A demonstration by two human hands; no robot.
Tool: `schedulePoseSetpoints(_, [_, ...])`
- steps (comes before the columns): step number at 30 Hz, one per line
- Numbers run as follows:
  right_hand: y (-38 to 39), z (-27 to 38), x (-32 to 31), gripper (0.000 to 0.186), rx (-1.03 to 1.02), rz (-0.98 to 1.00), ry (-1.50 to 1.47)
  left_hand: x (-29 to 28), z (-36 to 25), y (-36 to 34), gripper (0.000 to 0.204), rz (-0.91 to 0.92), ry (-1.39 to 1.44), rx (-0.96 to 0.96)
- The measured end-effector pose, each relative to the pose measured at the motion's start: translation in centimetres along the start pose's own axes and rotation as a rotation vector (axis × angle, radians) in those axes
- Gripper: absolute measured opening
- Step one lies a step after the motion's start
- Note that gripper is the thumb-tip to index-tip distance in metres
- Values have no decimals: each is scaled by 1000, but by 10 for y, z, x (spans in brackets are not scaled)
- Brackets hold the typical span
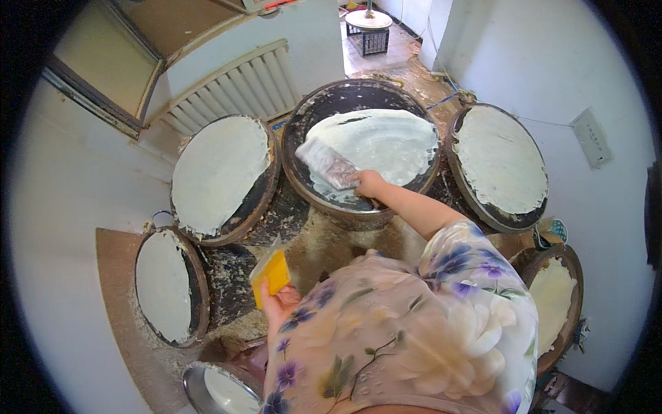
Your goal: The person scoops white batter from a large metal bowl using a ladle and pours it into several round molds. They then use a yellow plastic scraper to spread the batter evenly across the surface of each mold. The person repeats this process for multiple molds, occasionally lifting a finished layer to transfer it to a larger tray.
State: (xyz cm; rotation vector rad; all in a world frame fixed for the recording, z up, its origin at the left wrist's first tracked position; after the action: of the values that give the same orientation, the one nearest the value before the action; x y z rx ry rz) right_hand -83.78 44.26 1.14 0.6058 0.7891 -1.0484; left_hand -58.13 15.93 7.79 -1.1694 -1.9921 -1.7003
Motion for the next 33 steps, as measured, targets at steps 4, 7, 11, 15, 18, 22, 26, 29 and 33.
schedulePoseSetpoints(4, [-21, -6, -17, 25, -40, 11, 383, 7, 8, -5, 26, 58, 65, -117])
schedulePoseSetpoints(7, [-15, -64, -57, 19, 118, -107, 465, 3, 8, -5, 30, -41, 83, -52])
schedulePoseSetpoints(11, [40, -155, -109, 23, 437, -353, 320, -5, 2, 2, 35, 14, -16, -10])
schedulePoseSetpoints(15, [52, -186, -89, 44, 815, -440, -507, -13, 0, 6, 36, -58, 110, -74])
schedulePoseSetpoints(18, [19, -135, -63, 52, 705, -334, -1173, -9, 3, 3, 33, -100, 45, -10])
schedulePoseSetpoints(22, [-27, -32, -25, 46, 366, 76, -677, 9, 10, -7, 31, -82, -49, 64])
schedulePoseSetpoints(26, [-50, 5, -15, 33, -39, 97, 276, 18, 14, -12, 32, -23, -10, -6])
schedulePoseSetpoints(29, [-69, -24, -35, 24, -13, -7, 482, 12, 13, -16, 33, -107, 84, 3])
schedulePoseSetpoints(33, [-56, -107, -88, 20, 340, -185, 371, 7, 10, -16, 33, 8, 39, -64])
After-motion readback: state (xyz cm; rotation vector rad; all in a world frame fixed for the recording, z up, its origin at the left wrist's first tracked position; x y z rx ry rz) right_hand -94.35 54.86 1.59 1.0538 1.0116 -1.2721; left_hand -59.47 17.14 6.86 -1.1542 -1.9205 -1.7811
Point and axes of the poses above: each hand's wrist, its own y-axis away from the middle knuckle, its own x-axis out of the palm, z = x × y, the point moved 3 cm from there along -y, towards the middle knuckle, and after that the axes turned 1 degree about y, right-handed, at the moved point
